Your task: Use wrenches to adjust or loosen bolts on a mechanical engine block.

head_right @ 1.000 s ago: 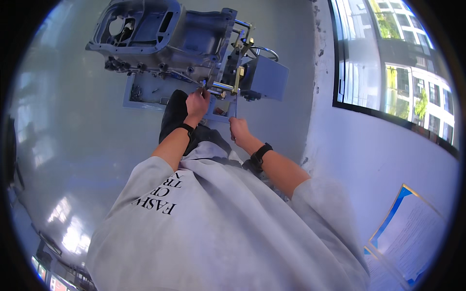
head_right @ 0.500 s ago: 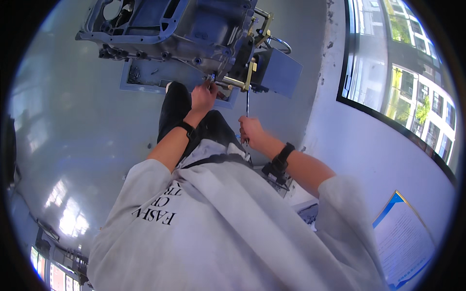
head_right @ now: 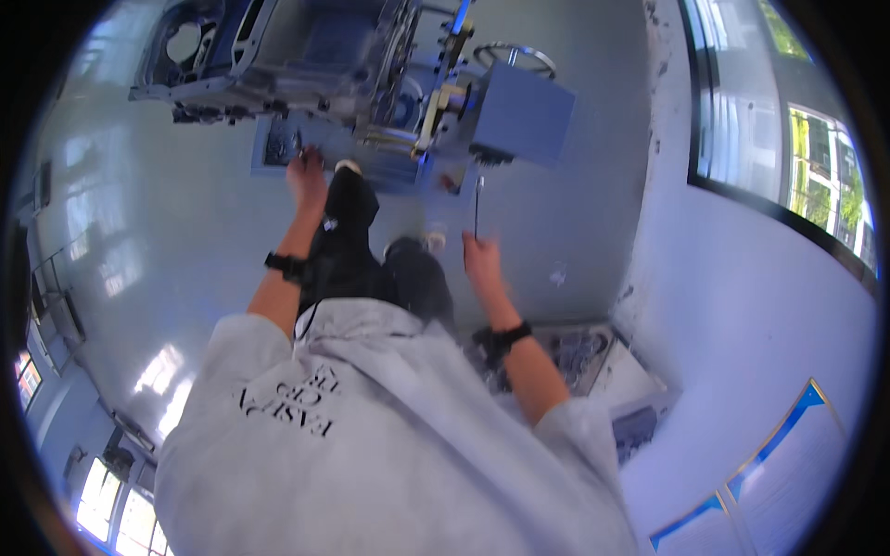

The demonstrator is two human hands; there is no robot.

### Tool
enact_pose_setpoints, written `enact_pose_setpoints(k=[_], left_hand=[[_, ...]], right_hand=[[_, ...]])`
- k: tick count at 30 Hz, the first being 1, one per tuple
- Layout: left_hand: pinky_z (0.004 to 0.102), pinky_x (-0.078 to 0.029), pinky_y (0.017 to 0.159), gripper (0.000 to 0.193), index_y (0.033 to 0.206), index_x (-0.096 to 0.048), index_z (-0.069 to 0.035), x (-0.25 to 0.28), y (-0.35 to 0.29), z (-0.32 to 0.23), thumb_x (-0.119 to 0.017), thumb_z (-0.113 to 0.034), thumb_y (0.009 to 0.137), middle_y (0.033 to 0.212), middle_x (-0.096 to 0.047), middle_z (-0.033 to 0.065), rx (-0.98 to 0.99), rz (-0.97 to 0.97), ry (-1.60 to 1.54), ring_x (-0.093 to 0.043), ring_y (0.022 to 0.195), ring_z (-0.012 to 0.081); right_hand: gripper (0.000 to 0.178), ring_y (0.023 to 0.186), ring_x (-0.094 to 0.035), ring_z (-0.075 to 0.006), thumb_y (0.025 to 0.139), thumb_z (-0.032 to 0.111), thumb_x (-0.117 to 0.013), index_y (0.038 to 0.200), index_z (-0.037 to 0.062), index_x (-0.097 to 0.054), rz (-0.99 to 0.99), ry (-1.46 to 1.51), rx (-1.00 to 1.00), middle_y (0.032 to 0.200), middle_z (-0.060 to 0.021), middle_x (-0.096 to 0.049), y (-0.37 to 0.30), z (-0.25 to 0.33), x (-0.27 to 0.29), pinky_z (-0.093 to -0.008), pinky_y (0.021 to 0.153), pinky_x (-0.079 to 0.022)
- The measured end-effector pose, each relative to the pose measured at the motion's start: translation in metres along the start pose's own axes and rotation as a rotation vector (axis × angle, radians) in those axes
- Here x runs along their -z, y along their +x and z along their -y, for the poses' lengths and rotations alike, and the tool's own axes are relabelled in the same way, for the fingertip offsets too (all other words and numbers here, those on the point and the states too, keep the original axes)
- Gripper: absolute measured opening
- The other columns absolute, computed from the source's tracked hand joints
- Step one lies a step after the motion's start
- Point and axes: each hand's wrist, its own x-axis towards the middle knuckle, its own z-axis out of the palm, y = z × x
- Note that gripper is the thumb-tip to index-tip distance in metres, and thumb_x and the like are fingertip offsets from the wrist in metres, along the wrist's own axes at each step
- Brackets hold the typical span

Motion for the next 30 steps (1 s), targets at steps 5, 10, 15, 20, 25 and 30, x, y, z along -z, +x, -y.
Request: enact_pose_setpoints(k=[5, 10, 15, 20, 25, 30], left_hand=[[0.0447, -0.038, 0.054, 0.029, 0.074, -0.054, 0.003, 0.058, -0.031, 0.041, -0.049, -0.024, 0.084, 0.067, -0.054, 0.0246, -0.141, 0.319, 0.502, -0.052, 0.063, 0.0403], [0.046, -0.043, 0.076, 0.032, 0.088, -0.059, -0.002, 0.073, -0.1, 0.107, -0.05, -0.031, 0.079, 0.086, -0.059, 0.0222, 0.03, 0.781, 0.94, -0.055, 0.085, 0.039], [0.0442, -0.043, 0.075, 0.034, 0.084, -0.061, -0.004, -0.01, -0.149, 0.088, -0.049, -0.035, 0.08, 0.089, -0.059, 0.0203, -0.019, 1.091, 0.889, -0.055, 0.085, 0.0382], [0.0444, -0.044, 0.075, 0.031, 0.085, -0.061, -0.004, -0.168, -0.148, 0.008, -0.047, -0.031, 0.081, 0.088, -0.06, 0.0184, -0.138, 1.197, 0.83, -0.056, 0.084, 0.0364], [0.0437, -0.043, 0.072, 0.031, 0.091, -0.06, -0.004, -0.262, -0.142, -0.032, -0.047, -0.03, 0.082, 0.087, -0.06, 0.0196, 0.056, 1.335, 0.79, -0.057, 0.082, 0.0354], [0.043, -0.045, 0.07, 0.03, 0.09, -0.062, -0.004, -0.32, -0.161, -0.063, -0.048, -0.028, 0.081, 0.082, -0.061, 0.0186, 0.036, 1.136, 0.828, -0.058, 0.078, 0.0356]], right_hand=[[0.046, 0.035, -0.04, -0.0146, 0.085, 0.035, -0.049, 0.049, 0.0067, -0.044, -0.02, -0.045, -0.106, 0.041, -0.002, -0.04, -0.029, -0.119, 0.077, -0.0296, 0.037, -0.033], [0.042, 0.032, -0.035, -0.0091, 0.086, 0.034, -0.049, 0.052, 0.0107, -0.042, -0.026, 0.136, -0.222, 0.041, 0.002, -0.036, -0.025, -0.144, 0.142, -0.025, 0.032, -0.027], [0.048, 0.032, -0.03, -0.0073, 0.088, 0.045, -0.043, 0.053, 0.0108, -0.041, -0.06, 0.1, -0.088, 0.041, 0.0034, -0.032, 0.025, -0.116, 0.212, -0.0232, 0.031, -0.023], [0.053, 0.031, -0.028, -0.0074, 0.088, 0.05, -0.036, 0.054, 0.0105, -0.042, -0.091, 0.113, -0.097, 0.041, 0.0032, -0.03, 0.079, -0.139, 0.28, -0.0236, 0.031, -0.022], [0.049, 0.034, -0.033, -0.0095, 0.087, 0.048, -0.039, 0.053, 0.0123, -0.046, 0.054, 0.042, -0.282, 0.042, 0.0019, -0.035, 0.121, -0.185, 0.391, -0.026, 0.032, -0.025], [0.05, 0.033, -0.034, -0.011, 0.087, 0.047, -0.04, 0.053, 0.0108, -0.046, 0.135, -0.201, -0.303, 0.042, 0.0014, -0.036, 0.218, -0.165, 0.526, -0.0268, 0.032, -0.026]])
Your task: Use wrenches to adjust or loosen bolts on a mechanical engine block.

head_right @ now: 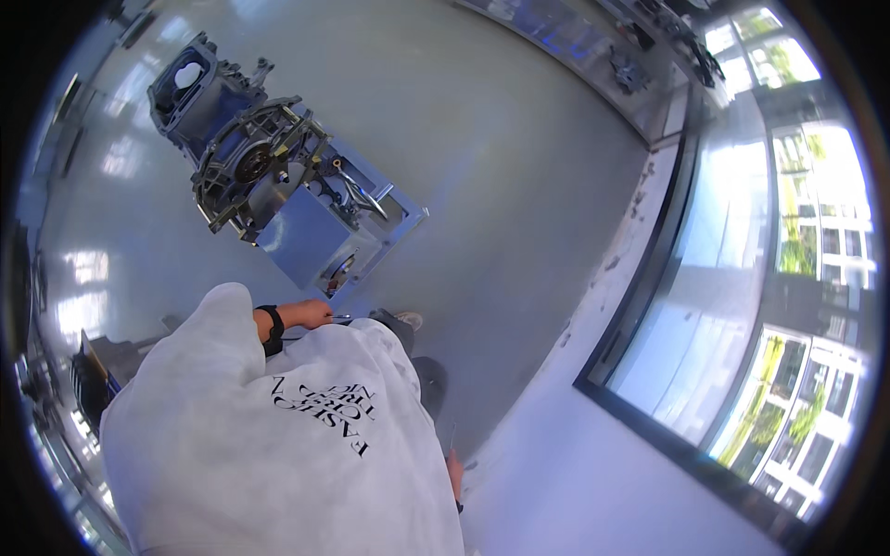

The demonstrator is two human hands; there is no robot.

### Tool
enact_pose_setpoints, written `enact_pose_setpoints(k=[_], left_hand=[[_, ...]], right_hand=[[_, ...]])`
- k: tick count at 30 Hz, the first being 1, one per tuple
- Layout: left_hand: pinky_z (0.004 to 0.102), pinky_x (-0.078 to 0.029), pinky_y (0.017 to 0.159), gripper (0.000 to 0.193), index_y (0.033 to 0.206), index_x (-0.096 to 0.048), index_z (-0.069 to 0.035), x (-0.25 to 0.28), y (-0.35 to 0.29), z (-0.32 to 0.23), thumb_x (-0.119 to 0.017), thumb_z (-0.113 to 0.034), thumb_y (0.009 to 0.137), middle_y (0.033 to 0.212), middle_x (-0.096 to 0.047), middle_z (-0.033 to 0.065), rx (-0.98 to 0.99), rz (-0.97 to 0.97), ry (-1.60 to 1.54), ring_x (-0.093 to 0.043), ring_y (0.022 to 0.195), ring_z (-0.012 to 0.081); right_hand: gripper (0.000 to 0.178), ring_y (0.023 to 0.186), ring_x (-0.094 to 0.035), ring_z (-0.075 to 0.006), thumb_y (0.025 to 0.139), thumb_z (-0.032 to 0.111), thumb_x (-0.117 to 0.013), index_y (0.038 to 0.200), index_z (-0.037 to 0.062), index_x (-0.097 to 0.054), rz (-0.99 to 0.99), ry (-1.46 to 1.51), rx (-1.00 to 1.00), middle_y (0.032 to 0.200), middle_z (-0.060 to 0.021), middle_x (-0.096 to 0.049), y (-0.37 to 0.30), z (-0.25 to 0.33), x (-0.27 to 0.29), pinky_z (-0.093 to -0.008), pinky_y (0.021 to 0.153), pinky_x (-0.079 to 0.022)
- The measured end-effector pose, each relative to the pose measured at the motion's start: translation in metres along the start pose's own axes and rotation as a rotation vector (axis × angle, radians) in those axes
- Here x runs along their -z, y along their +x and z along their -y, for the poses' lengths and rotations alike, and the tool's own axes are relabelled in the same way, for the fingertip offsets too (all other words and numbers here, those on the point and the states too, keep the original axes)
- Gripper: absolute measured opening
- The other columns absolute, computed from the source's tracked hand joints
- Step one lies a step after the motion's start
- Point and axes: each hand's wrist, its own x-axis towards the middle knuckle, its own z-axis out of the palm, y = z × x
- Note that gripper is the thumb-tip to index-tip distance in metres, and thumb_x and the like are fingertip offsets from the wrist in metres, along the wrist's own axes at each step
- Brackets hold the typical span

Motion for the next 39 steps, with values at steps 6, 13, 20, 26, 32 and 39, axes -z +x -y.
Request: enact_pose_setpoints(k=[6, 13, 20, 26, 32, 39], left_hand=[[0.0445, -0.045, 0.068, 0.029, 0.078, -0.063, -0.002, -0.003, 0.028, -0.077, -0.047, -0.027, 0.079, 0.079, -0.061, 0.0197, 0.258, -0.239, -0.356, -0.058, 0.074, 0.0366], [0.0414, -0.043, 0.059, 0.03, 0.074, -0.061, -0.002, -0.012, 0.111, -0.155, -0.047, -0.027, 0.082, 0.068, -0.059, 0.017, 0.458, -0.79, -0.561, -0.057, 0.064, 0.0322], [0.0251, -0.032, 0.036, 0.028, 0.095, -0.055, -0.005, 0.117, 0.119, -0.241, -0.038, -0.027, 0.091, 0.056, -0.047, 0.0023, 0.499, -1.42, -1.694, -0.042, 0.04, 0.0098], [0.0216, -0.029, 0.035, 0.029, 0.104, -0.051, -0.004, 0.228, 0.12, -0.218, -0.035, -0.026, 0.093, 0.06, -0.046, -0.0001, 0.338, -1.868, -1.907, -0.036, 0.039, 0.0052], [0.0213, -0.033, 0.039, 0.026, 0.101, -0.051, -0.005, 0.311, 0.113, -0.176, -0.037, -0.025, 0.092, 0.063, -0.046, -0.0005, 0.158, -2.034, -2.071, -0.037, 0.043, 0.0054], [0.0295, -0.048, 0.061, 0.022, 0.086, -0.052, -0.006, 0.416, 0.137, -0.167, -0.038, -0.022, 0.092, 0.085, -0.055, 0.0067, -0.025, -2.226, -2.255, -0.053, 0.077, 0.0132]], right_hand=[[0.051, 0.034, -0.036, -0.0134, 0.087, 0.046, -0.039, 0.052, 0.0095, -0.047, 0.065, -0.426, 0.285, 0.042, 0.0007, -0.038, 0.097, 0.171, 0.142, -0.0283, 0.033, -0.029], [0.053, 0.034, -0.037, -0.0153, 0.088, 0.046, -0.037, 0.052, 0.0085, -0.048, 0.153, -0.845, 0.654, 0.042, 0.0, -0.04, 0.243, 0.401, 0.247, -0.0296, 0.033, -0.032], [0.054, 0.033, -0.04, -0.0129, 0.087, 0.045, -0.039, 0.054, 0.0039, -0.05, 0.253, -0.895, 0.895, 0.04, -0.0016, -0.039, 0.313, 0.696, 0.14, -0.0279, 0.032, -0.031], [0.048, 0.035, -0.036, -0.0095, 0.088, 0.042, -0.041, 0.058, 0.0049, -0.05, 0.536, -0.988, 0.921, 0.042, 0.0017, -0.036, 0.267, 0.81, 0.002, -0.0246, 0.034, -0.028], [0.043, 0.038, -0.033, -0.0061, 0.089, 0.037, -0.041, 0.062, 0.0049, -0.052, 0.762, -1.234, 0.884, 0.045, 0.0038, -0.035, 0.202, 0.879, -0.092, -0.0214, 0.036, -0.026], [0.024, 0.046, -0.031, -0.0026, 0.091, 0.021, -0.04, 0.091, 0.0032, -0.056, 1.333, -1.145, 1.074, 0.053, 0.0053, -0.035, 0.095, 0.939, -0.228, -0.0199, 0.04, -0.026]])
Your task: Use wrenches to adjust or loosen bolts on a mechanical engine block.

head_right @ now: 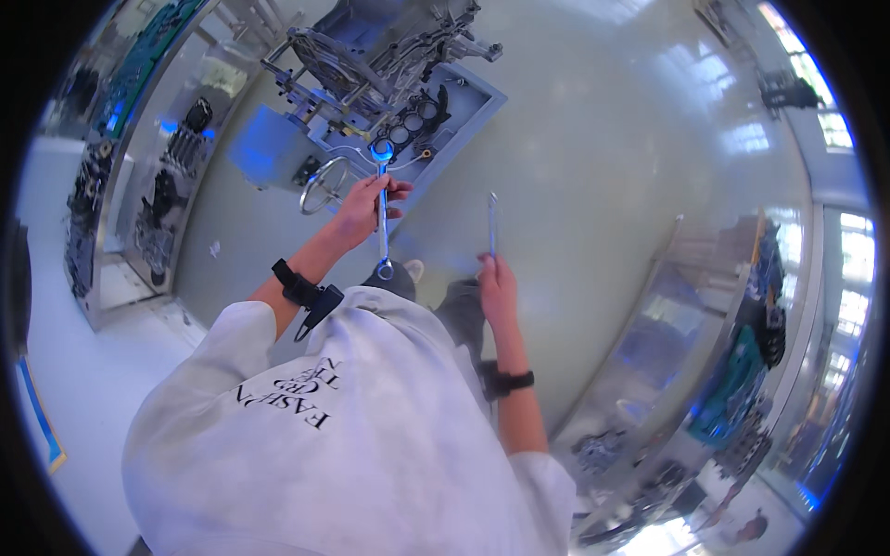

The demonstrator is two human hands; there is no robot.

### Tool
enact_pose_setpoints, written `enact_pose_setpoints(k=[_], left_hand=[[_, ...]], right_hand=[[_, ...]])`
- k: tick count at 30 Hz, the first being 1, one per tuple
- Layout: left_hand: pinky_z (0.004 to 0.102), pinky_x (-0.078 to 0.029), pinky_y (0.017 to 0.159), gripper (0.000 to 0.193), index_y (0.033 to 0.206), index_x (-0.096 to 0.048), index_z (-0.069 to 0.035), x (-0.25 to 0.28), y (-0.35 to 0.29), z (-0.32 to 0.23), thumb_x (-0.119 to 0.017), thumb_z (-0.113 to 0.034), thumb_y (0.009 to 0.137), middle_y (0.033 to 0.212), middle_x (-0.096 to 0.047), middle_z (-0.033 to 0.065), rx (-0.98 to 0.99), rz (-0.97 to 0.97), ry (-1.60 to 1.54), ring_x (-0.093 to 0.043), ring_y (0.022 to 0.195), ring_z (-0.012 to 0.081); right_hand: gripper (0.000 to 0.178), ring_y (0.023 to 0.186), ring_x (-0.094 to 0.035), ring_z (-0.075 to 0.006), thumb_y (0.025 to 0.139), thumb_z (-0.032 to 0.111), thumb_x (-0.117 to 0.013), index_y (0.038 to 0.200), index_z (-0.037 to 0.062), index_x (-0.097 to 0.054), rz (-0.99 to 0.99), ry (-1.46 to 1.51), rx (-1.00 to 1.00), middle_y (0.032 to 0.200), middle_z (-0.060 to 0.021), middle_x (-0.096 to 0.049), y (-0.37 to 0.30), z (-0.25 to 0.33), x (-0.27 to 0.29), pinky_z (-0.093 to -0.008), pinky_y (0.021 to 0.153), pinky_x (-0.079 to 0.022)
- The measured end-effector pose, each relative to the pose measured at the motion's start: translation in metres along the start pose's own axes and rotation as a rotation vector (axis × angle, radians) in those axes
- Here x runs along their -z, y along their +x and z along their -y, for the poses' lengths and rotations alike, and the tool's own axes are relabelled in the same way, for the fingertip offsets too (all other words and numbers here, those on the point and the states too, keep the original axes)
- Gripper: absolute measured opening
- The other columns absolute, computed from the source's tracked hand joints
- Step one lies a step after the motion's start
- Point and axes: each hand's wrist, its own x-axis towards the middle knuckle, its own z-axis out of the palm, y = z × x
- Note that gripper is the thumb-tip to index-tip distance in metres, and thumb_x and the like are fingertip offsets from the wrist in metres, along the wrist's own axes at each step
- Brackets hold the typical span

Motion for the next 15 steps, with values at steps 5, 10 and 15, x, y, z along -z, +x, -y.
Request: enact_pose_setpoints(k=[5, 10, 15], left_hand=[[0.0359, -0.048, 0.07, 0.024, 0.091, -0.054, -0.003, -0.072, 0.017, 0.019, -0.038, -0.021, 0.092, 0.096, -0.055, 0.0089, -0.092, 0.033, -0.279, -0.052, 0.088, 0.0162], [0.03, -0.045, 0.076, 0.027, 0.103, -0.055, -0.002, -0.107, 0.033, 0.036, -0.04, -0.022, 0.092, 0.109, -0.054, 0.0088, -0.342, -0.081, -0.245, -0.052, 0.092, 0.0156], [0.0263, -0.043, 0.064, 0.03, 0.109, -0.055, -0.004, -0.131, 0.035, 0.044, -0.043, -0.025, 0.091, 0.088, -0.055, 0.0014, -0.428, -0.284, -0.161, -0.051, 0.076, 0.0099]], right_hand=[[0.021, 0.052, -0.038, -0.006, 0.089, 0.017, -0.043, 0.098, 0.0022, -0.056, 0.27, -0.15, 0.255, 0.059, 0.0011, -0.042, 0.087, 0.049, -0.001, -0.0219, 0.048, -0.032], [0.022, 0.058, -0.039, -0.0068, 0.09, 0.018, -0.043, 0.088, -0.0003, -0.055, 0.57, -0.065, 0.223, 0.064, -0.0003, -0.045, 0.128, 0.049, 0.002, -0.0251, 0.051, -0.034], [0.024, 0.058, -0.038, -0.0028, 0.091, 0.022, -0.041, 0.082, 0.005, -0.055, 0.803, -0.026, 0.144, 0.063, 0.0046, -0.041, 0.148, 0.063, 0.014, -0.0206, 0.052, -0.029]])
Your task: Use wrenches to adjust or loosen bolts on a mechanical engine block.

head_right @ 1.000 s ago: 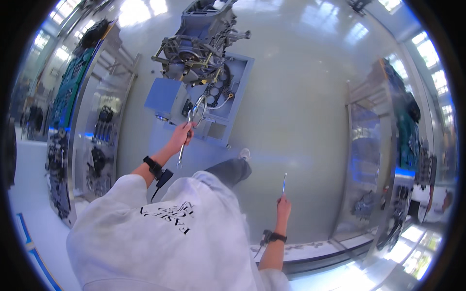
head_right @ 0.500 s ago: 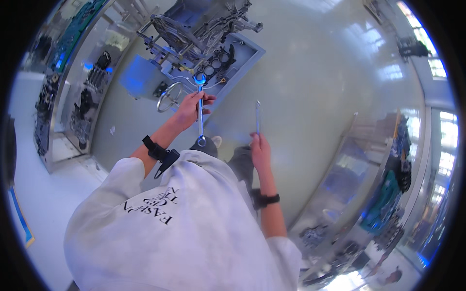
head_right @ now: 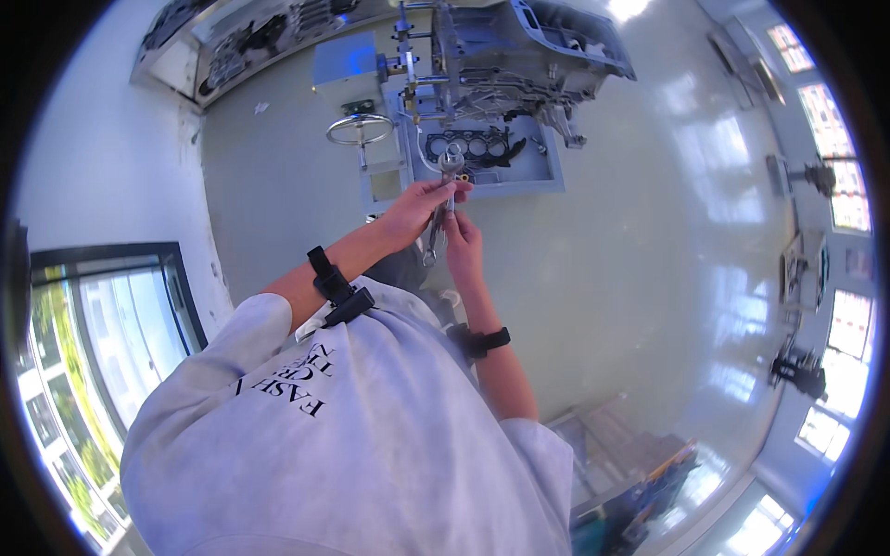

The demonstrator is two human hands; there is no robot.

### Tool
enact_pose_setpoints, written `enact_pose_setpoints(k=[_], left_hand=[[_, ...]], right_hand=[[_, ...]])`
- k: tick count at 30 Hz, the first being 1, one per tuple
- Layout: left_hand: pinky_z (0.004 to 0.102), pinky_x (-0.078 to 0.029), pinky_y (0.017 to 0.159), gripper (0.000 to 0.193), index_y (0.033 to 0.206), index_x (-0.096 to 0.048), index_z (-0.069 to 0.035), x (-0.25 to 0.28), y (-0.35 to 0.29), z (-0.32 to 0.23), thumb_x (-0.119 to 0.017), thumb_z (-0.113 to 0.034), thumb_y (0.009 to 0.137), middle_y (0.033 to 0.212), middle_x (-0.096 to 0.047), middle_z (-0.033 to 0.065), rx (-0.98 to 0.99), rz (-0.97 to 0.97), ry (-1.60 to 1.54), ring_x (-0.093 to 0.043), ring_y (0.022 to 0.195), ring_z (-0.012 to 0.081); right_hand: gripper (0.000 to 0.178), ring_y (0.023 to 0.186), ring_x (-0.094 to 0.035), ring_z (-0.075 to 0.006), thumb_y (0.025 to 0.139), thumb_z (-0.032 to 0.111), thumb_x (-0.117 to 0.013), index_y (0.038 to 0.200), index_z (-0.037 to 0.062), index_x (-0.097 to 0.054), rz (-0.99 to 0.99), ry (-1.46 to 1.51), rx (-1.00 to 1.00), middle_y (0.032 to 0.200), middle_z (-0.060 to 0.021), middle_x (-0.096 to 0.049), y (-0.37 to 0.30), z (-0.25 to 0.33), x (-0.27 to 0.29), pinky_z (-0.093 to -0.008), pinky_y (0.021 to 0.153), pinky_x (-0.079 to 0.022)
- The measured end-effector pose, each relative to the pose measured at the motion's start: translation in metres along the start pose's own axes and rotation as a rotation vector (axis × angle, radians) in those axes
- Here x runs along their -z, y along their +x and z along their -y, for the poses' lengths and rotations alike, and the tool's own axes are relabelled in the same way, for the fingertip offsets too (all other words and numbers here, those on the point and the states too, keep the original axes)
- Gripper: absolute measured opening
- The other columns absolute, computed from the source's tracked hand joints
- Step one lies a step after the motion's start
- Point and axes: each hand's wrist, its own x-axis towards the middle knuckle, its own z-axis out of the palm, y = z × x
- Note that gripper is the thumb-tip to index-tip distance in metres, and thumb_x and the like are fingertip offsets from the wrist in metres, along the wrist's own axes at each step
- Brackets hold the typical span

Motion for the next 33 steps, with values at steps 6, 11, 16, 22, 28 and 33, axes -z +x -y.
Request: enact_pose_setpoints(k=[6, 11, 16, 22, 28, 33], left_hand=[[0.0316, -0.039, 0.058, 0.028, 0.099, -0.062, -0.005, -0.012, 0.027, 0.009, -0.045, -0.024, 0.089, 0.064, -0.049, 0.009, -0.192, -0.119, 0.645, -0.051, 0.062, 0.016], [0.0388, -0.037, 0.061, 0.027, 0.087, -0.061, 0.0, -0.019, 0.071, 0.007, -0.047, -0.023, 0.087, 0.066, -0.049, 0.0178, -0.367, -0.304, 0.755, -0.049, 0.066, 0.0307], [0.0419, -0.036, 0.063, 0.027, 0.077, -0.057, 0.003, -0.016, 0.111, -0.006, -0.047, -0.02, 0.086, 0.071, -0.049, 0.0209, -0.484, -0.296, 0.767, -0.047, 0.07, 0.0365], [0.0421, -0.039, 0.078, 0.037, 0.115, -0.048, -0.003, 0.004, 0.132, -0.04, -0.046, -0.026, 0.085, 0.098, -0.05, 0.0236, -0.353, -0.331, 0.896, -0.05, 0.089, 0.0377], [0.0407, -0.04, 0.082, 0.055, 0.134, -0.026, -0.016, 0.082, 0.104, -0.036, -0.048, -0.026, 0.085, 0.115, -0.047, 0.0247, -0.274, -0.267, 1.022, -0.053, 0.091, 0.0344], [0.0323, -0.041, 0.068, 0.059, 0.136, -0.022, -0.014, 0.102, 0.074, -0.033, -0.05, -0.016, 0.084, 0.087, -0.052, 0.0139, -0.051, -0.408, 0.874, -0.047, 0.068, 0.021]], right_hand=[[0.02, 0.055, -0.04, -0.007, 0.091, 0.02, -0.041, 0.09, 0.0047, -0.054, 0.143, 0.471, -0.276, 0.062, 0.0036, -0.044, 0.027, -0.014, 0.024, -0.0215, 0.052, -0.031], [0.019, 0.058, -0.05, -0.0098, 0.085, 0.016, -0.048, 0.093, 0.0004, -0.055, 0.149, 0.344, -0.044, 0.068, -0.0031, -0.055, 0.056, 0.001, 0.024, -0.0243, 0.053, -0.038], [0.023, 0.073, -0.062, -0.0217, 0.079, 0.015, -0.052, 0.093, -0.0039, -0.052, -0.056, -0.534, 0.307, 0.077, -0.0164, -0.062, 0.107, 0.002, 0.026, -0.0337, 0.063, -0.046], [0.013, 0.055, -0.055, -0.0137, 0.08, 0.008, -0.049, 0.086, -0.0019, -0.054, -0.193, -0.071, 0.102, 0.063, -0.005, -0.056, 0.159, 0.011, 0.039, -0.0272, 0.051, -0.045], [0.01, 0.047, -0.05, -0.0081, 0.082, 0.008, -0.049, 0.085, -0.0016, -0.05, -0.132, -0.247, 0.002, 0.059, -0.0027, -0.051, 0.198, 0.029, 0.052, -0.0235, 0.043, -0.042], [0.013, 0.051, -0.056, -0.0098, 0.083, 0.009, -0.051, 0.089, -0.0016, -0.045, -0.032, -0.394, 0.019, 0.067, -0.0073, -0.058, 0.23, 0.034, 0.049, -0.024, 0.044, -0.044]])
